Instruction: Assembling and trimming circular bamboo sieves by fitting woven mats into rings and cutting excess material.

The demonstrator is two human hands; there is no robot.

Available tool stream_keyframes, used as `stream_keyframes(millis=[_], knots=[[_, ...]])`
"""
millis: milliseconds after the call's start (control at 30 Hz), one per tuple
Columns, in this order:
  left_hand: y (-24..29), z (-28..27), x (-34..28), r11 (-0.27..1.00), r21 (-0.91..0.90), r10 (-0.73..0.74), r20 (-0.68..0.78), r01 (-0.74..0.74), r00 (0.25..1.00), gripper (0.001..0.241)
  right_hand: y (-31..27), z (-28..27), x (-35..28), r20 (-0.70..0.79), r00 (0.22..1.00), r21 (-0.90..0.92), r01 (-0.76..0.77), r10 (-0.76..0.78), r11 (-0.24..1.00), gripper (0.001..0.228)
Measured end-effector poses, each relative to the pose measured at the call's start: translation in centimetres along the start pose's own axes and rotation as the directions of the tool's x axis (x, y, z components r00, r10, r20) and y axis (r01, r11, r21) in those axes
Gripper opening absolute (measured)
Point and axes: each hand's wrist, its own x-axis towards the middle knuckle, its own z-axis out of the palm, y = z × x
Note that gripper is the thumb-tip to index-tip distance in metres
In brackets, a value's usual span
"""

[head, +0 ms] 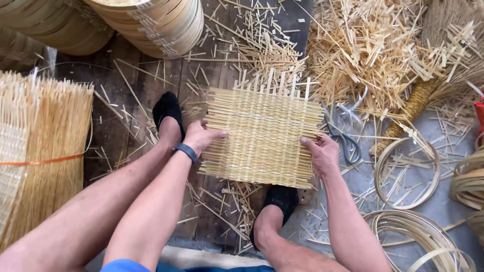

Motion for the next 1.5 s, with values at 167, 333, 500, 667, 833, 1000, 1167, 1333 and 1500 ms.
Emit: stream_keyframes(millis=[167,333,500,667,833,1000,1167,1333,1500], knots=[[-0.8,0.9,2.4,0.466,-0.553,-0.114,0.737,0.691,0.667,0.035,1.0,0.3,0.8,-0.100,0.976,-0.281,0.161,-0.195,0.946,0.033],[-1.3,1.7,2.1,0.549,-0.538,-0.137,0.698,0.640,0.703,0.034,0.7,0.8,0.9,-0.077,0.955,-0.359,0.243,-0.288,0.901,0.035],[1.9,-0.6,-0.5,0.563,-0.646,-0.102,0.564,0.515,0.820,0.048,0.9,0.9,0.8,-0.115,0.946,-0.477,0.213,-0.302,0.853,0.034],[7.8,0.4,-5.9,0.722,-0.147,0.669,0.395,-0.676,0.629,0.085,-0.4,1.9,0.2,-0.175,0.927,-0.683,0.127,-0.330,0.719,0.039],[9.6,-0.9,-6.7,0.683,-0.023,0.559,0.660,-0.730,0.502,0.082,0.0,1.5,0.3,-0.125,0.926,-0.621,0.208,-0.357,0.756,0.038],[9.7,-2.1,-6.9,0.737,-0.030,0.496,0.703,-0.675,0.510,0.084,0.5,1.2,0.2,-0.105,0.924,-0.547,0.255,-0.368,0.797,0.036],[9.5,-1.7,-7.5,0.752,-0.037,0.496,0.690,-0.658,0.527,0.085,0.7,1.4,-0.1,-0.118,0.939,-0.476,0.232,-0.323,0.848,0.035],[11.1,-2.6,-7.4,0.701,0.020,0.506,0.690,-0.713,0.517,0.084,1.5,-3.1,1.3,-0.148,0.905,-0.422,0.308,-0.400,0.853,0.042],[11.3,-3.1,-7.1,0.718,0.037,0.455,0.732,-0.695,0.508,0.089,2.4,-16.6,0.5,-0.478,0.640,-0.690,0.150,-0.602,0.708,0.038]])
